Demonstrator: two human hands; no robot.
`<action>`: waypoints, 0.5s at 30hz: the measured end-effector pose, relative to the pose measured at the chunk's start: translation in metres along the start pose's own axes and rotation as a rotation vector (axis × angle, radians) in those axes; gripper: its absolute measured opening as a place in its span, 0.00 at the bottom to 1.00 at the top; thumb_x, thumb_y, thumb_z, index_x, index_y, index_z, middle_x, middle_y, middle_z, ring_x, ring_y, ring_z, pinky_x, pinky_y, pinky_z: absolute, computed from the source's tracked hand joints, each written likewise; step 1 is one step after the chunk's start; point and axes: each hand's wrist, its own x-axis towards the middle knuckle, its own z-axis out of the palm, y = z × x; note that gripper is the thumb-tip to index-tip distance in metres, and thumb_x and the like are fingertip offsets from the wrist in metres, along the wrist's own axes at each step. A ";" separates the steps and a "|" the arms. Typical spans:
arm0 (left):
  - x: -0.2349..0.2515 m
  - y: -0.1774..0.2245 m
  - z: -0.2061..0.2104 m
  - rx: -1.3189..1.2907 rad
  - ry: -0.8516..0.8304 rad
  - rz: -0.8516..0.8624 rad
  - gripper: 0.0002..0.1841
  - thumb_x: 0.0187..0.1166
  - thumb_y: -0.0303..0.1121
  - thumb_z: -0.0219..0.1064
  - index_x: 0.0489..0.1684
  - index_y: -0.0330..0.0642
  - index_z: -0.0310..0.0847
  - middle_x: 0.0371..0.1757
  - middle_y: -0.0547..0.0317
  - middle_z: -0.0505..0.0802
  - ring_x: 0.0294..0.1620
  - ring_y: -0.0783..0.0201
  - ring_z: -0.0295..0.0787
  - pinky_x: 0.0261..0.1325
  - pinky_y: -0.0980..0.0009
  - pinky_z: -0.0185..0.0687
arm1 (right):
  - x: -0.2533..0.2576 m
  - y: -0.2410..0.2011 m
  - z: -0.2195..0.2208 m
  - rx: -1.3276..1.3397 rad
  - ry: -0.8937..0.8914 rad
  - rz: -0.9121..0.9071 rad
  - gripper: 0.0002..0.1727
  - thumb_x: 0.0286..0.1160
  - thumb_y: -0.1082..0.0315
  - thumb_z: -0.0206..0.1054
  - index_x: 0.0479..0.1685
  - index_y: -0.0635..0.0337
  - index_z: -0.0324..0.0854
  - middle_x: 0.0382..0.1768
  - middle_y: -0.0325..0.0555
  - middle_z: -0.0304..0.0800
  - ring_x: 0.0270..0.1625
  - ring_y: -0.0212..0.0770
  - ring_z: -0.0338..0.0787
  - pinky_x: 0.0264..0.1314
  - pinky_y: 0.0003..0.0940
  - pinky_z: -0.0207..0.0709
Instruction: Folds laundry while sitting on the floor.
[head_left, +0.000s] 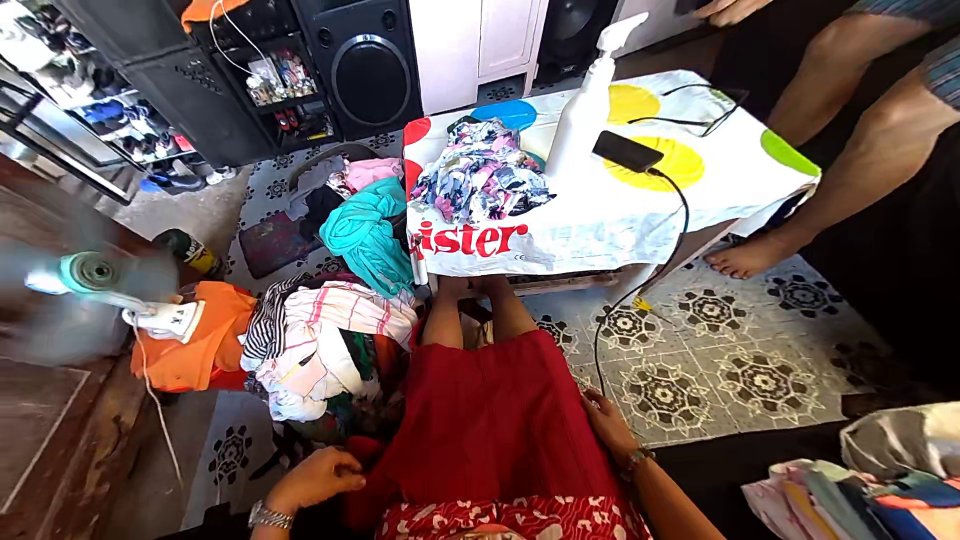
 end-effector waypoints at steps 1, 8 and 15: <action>0.013 0.001 0.002 -0.013 0.069 -0.007 0.20 0.82 0.41 0.69 0.61 0.32 0.87 0.55 0.38 0.93 0.58 0.46 0.91 0.69 0.46 0.80 | 0.001 -0.001 0.001 0.079 -0.013 0.055 0.29 0.96 0.59 0.47 0.85 0.71 0.60 0.79 0.73 0.71 0.81 0.61 0.75 0.83 0.56 0.64; 0.131 0.038 0.023 -0.658 0.480 -0.192 0.37 0.92 0.57 0.46 0.76 0.27 0.73 0.75 0.30 0.80 0.78 0.41 0.75 0.80 0.43 0.69 | 0.030 -0.013 0.004 0.499 0.010 0.152 0.26 0.95 0.54 0.47 0.80 0.63 0.66 0.57 0.52 0.87 0.50 0.38 0.88 0.54 0.39 0.82; 0.167 0.063 0.008 -0.451 0.792 0.075 0.12 0.83 0.31 0.65 0.49 0.26 0.85 0.52 0.38 0.90 0.57 0.52 0.86 0.66 0.54 0.78 | 0.051 -0.051 -0.032 0.195 0.293 -0.273 0.20 0.74 0.80 0.66 0.66 0.73 0.79 0.60 0.61 0.87 0.60 0.43 0.87 0.65 0.39 0.80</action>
